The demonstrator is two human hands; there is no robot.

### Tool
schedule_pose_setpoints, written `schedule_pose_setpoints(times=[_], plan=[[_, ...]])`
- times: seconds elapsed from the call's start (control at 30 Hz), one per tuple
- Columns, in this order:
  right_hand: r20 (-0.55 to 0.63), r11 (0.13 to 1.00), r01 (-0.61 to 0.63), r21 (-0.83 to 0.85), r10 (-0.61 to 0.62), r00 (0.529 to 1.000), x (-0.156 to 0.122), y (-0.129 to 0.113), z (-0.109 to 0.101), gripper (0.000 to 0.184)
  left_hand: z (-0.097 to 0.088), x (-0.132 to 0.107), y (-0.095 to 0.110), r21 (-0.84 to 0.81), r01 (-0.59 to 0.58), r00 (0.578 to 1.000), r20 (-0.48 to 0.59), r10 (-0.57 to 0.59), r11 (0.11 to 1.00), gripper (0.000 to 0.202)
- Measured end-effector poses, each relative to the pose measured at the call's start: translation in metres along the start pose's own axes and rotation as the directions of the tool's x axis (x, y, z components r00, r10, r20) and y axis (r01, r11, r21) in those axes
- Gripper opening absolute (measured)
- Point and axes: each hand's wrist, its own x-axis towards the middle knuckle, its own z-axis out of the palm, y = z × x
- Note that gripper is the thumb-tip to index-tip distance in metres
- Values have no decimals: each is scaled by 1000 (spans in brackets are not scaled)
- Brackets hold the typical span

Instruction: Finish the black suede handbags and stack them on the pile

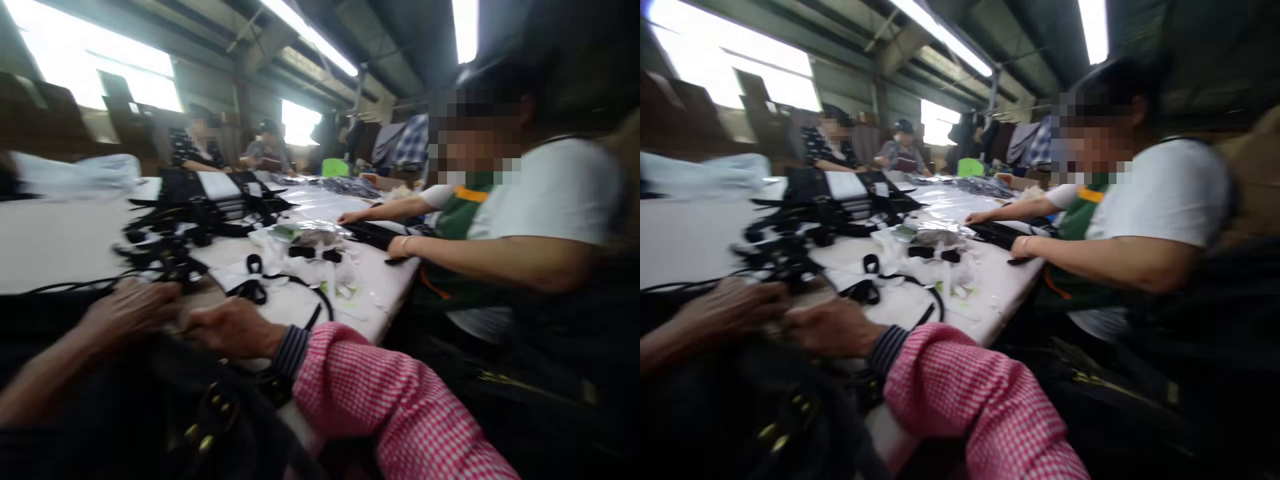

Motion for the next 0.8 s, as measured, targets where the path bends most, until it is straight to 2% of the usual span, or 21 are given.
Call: schedule_pose_setpoints(times=[0.03, 0.1, 0.17, 0.3, 0.53, 0.8], plan=[[-18, 999, -6, -54, 5, 1000, -4, -2, 1, 16, -2, -8, -3, 86, 56, 998, 34, -60, 995, 28], [-29, 992, -41, -119, 38, 999, -5, -2, 1, 19, -5, -15, -5, 136, 161, 986, 31, -166, 978, 19], [-54, 979, -63, -192, 53, 997, -1, -1, 0, 20, -5, -14, -9, 134, 257, 965, 23, -262, 957, 16], [-4, 936, -99, -337, 103, 995, 8, -5, -5, 22, -6, -9, -10, 91, 379, 924, 7, -381, 921, 15], [22, 892, -173, -417, 200, 980, 17, -4, -10, 22, -12, -13, -5, 4, 415, 909, 34, -415, 910, 14], [51, 910, -158, -383, 192, 980, 20, -3, -15, 24, -12, -13, -4, 2, 426, 904, 14, -426, 904, 17]])
